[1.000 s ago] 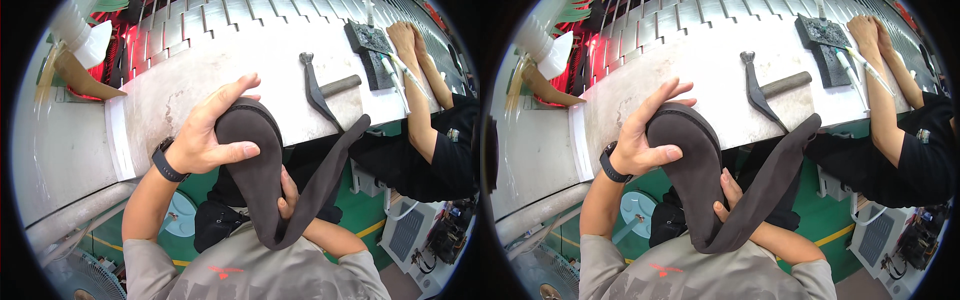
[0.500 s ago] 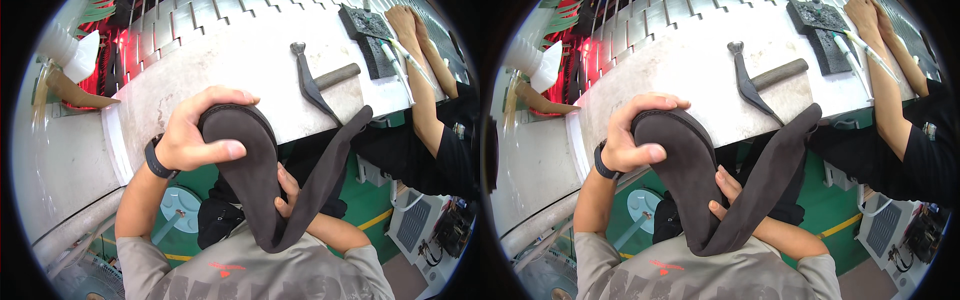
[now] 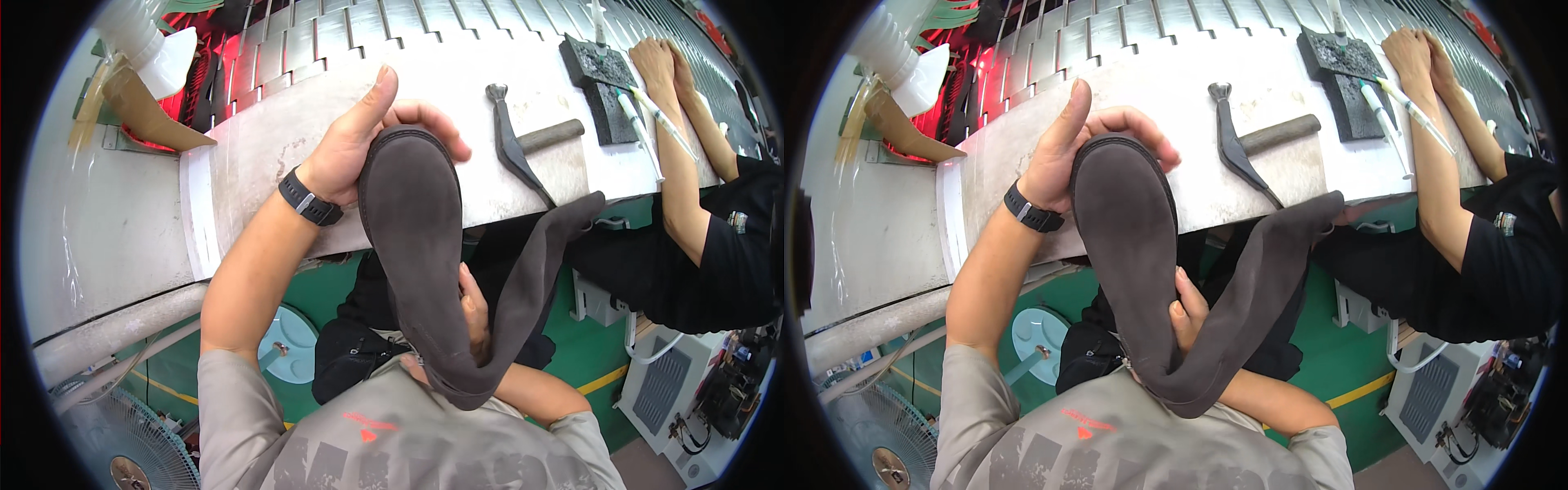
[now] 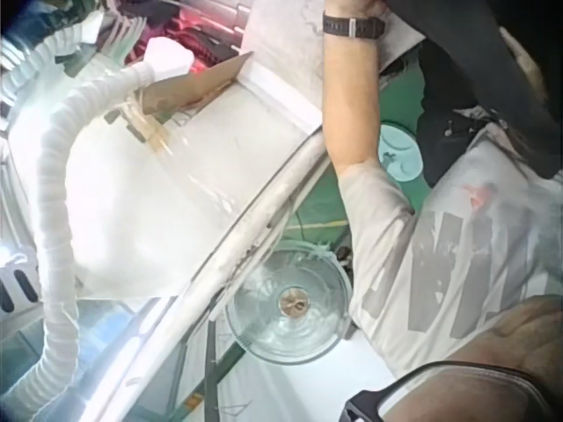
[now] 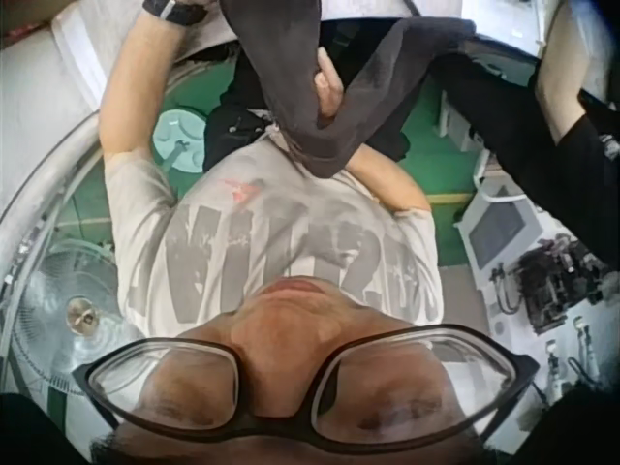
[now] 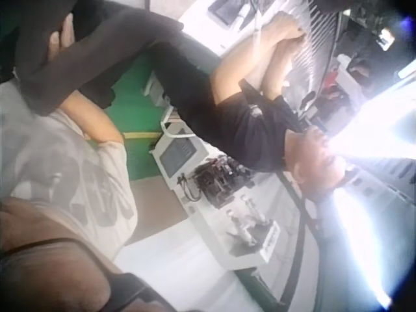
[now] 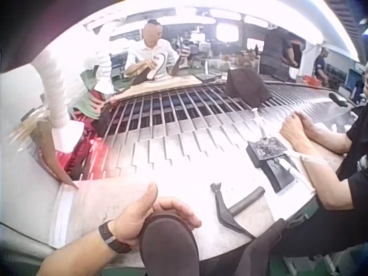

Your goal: The person takes a shoe sole and a boot upper from a conveyor belt, aligns and presses the sole onto the boot upper by hand, and places the assembled boot back onto the conveyor belt.

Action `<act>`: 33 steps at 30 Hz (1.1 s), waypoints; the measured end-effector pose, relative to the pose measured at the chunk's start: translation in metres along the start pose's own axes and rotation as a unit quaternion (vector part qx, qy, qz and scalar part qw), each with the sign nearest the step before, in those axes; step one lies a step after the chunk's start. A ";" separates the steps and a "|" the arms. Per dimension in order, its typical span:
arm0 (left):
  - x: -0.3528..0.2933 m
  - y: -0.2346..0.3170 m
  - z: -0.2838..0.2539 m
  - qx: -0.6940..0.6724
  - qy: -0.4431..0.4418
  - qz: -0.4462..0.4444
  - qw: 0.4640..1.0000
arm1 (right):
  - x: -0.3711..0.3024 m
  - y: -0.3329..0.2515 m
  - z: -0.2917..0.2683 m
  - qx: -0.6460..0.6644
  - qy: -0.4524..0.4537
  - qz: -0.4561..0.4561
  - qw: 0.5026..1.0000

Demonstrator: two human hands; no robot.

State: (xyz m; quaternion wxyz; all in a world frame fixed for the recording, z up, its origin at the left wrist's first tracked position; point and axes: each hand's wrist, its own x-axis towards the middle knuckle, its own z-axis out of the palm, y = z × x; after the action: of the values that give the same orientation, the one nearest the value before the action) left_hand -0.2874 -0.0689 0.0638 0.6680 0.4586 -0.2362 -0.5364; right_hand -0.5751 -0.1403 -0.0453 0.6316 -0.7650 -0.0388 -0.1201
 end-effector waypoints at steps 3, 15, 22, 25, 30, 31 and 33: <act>-0.001 -0.007 -0.009 -0.056 -0.001 0.025 0.998 | 0.017 -0.002 0.041 -0.175 0.244 -0.131 0.945; -0.005 -0.008 -0.019 -0.055 -0.041 0.029 0.997 | -0.058 0.049 -0.009 0.121 0.006 0.231 0.965; -0.027 0.021 -0.014 -0.111 0.006 0.037 0.993 | 0.062 -0.207 -0.095 -0.089 -0.080 0.102 0.988; -0.045 0.016 -0.015 0.072 0.056 0.078 0.993 | 0.074 -0.233 -0.100 -0.003 0.133 0.049 0.990; -0.098 -0.002 -0.005 0.294 0.277 0.144 0.903 | 0.216 -0.281 -0.086 -0.087 0.322 0.009 0.943; -0.111 -0.013 -0.007 0.292 0.276 0.149 0.904 | 0.240 -0.275 -0.113 -0.127 0.233 -0.040 0.963; -0.133 -0.038 -0.006 0.428 0.362 0.165 0.812 | 0.295 -0.265 -0.148 -0.147 0.139 -0.085 0.976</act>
State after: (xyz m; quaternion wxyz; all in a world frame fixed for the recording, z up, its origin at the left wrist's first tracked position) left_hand -0.3431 0.0576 0.0519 0.5198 0.8132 -0.2550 -0.0587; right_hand -0.3652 -0.2590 0.3026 0.4990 -0.8190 0.0024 -0.2832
